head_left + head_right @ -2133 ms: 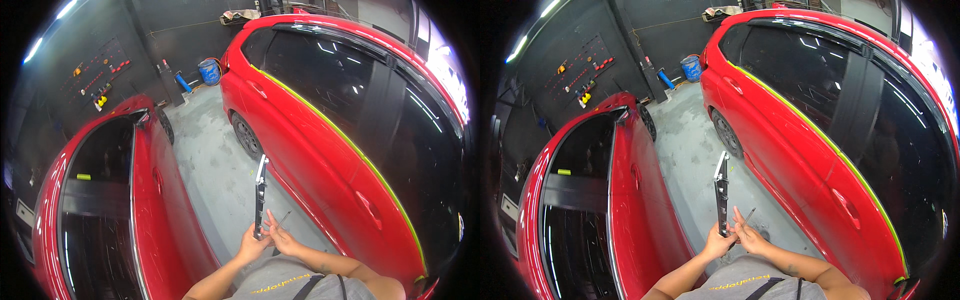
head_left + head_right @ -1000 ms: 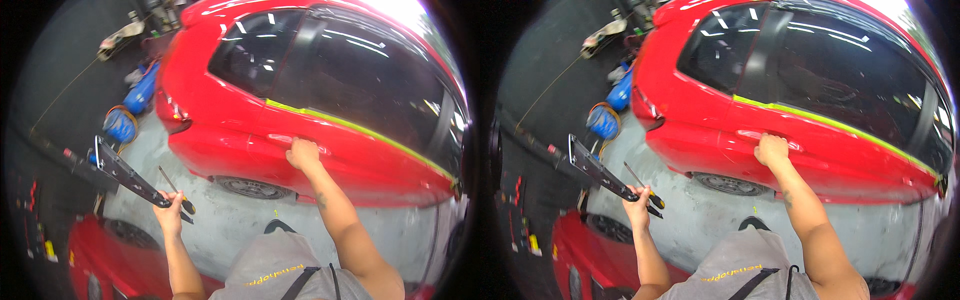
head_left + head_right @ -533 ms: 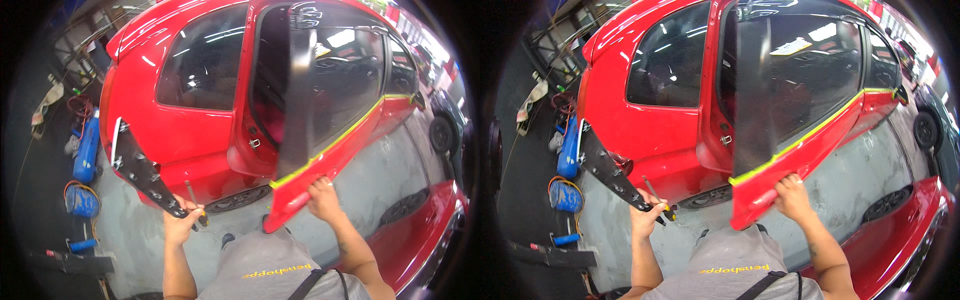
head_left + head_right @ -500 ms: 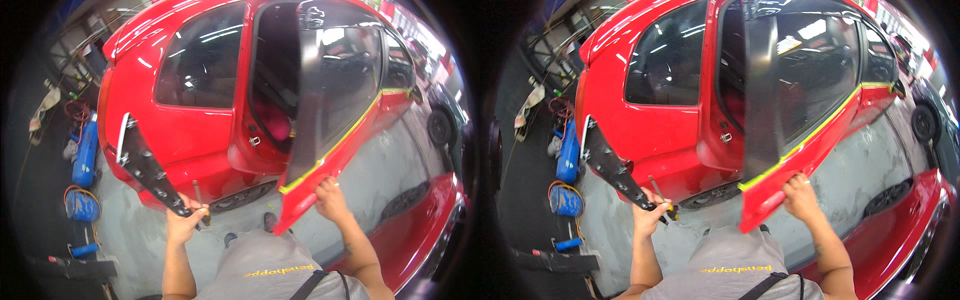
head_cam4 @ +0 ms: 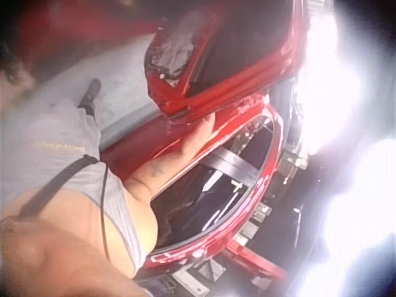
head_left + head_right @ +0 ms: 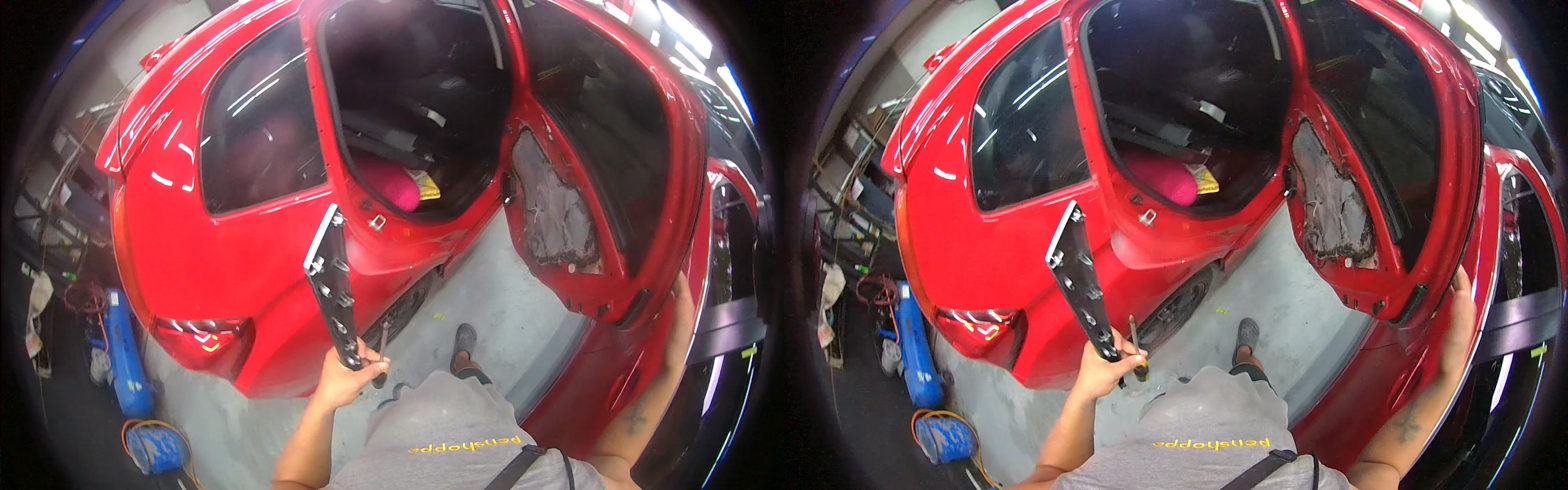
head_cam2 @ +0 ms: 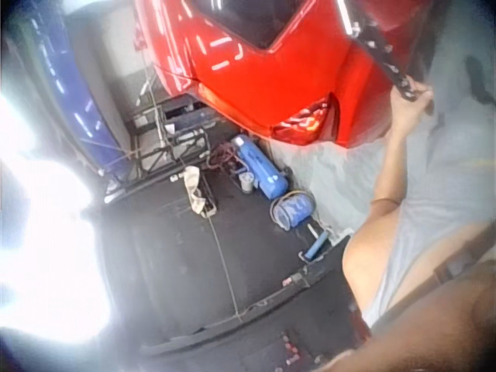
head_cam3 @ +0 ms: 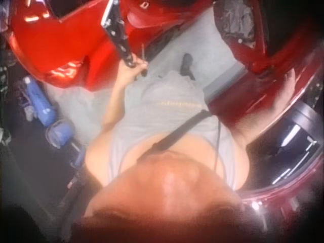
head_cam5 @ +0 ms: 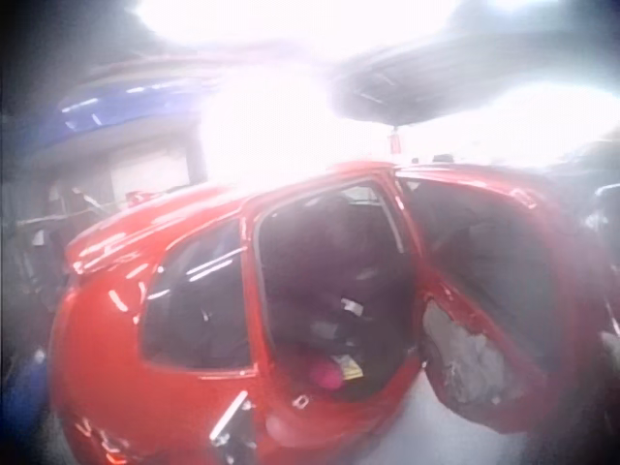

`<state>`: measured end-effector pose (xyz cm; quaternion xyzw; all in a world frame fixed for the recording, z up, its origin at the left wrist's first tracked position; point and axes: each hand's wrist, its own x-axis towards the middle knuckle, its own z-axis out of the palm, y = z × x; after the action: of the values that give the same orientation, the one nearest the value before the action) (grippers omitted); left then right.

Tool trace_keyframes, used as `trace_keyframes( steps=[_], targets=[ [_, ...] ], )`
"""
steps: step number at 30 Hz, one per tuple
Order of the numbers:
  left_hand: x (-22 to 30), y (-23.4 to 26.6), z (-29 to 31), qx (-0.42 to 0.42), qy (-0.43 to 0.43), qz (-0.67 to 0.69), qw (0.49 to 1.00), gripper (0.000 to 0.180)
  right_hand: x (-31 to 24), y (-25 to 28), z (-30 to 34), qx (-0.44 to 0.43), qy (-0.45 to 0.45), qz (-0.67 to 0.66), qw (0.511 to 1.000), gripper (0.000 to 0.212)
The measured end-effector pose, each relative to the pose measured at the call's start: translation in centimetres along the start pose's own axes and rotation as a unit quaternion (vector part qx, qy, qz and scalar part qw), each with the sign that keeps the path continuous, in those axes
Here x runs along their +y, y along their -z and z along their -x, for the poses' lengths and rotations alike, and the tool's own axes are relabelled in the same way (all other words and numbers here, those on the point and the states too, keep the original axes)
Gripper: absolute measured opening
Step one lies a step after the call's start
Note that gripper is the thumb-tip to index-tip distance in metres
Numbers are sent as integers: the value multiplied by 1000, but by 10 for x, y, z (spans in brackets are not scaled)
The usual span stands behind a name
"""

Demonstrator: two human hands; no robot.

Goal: The person picks up several black plastic trim pieces and a screwdriver, then walks to a red car. They place the trim pieces on the windshield and open the car door to place one inside. They then move to a black car door panel and fit a trim piece into a slot before returning to the red car.

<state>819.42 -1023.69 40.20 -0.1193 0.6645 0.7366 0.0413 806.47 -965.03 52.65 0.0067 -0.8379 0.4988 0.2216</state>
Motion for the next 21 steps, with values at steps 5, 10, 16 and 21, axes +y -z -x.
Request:
trace_keyframes(
  steps=[5,10,16,21],
  targets=[
    [10,-17,-31,-53,10,10,999,42,7,-93,-10,327,39,404,854,90],
    [12,-27,-67,-86,37,-15,996,41,27,-80,-35,404,65,439,800,84],
    [-23,-46,-137,-121,77,-13,990,41,96,-53,-73,395,31,361,844,79],
    [-34,-71,-207,-144,109,-69,981,39,162,-18,-81,399,-8,455,796,97]
  ],
)
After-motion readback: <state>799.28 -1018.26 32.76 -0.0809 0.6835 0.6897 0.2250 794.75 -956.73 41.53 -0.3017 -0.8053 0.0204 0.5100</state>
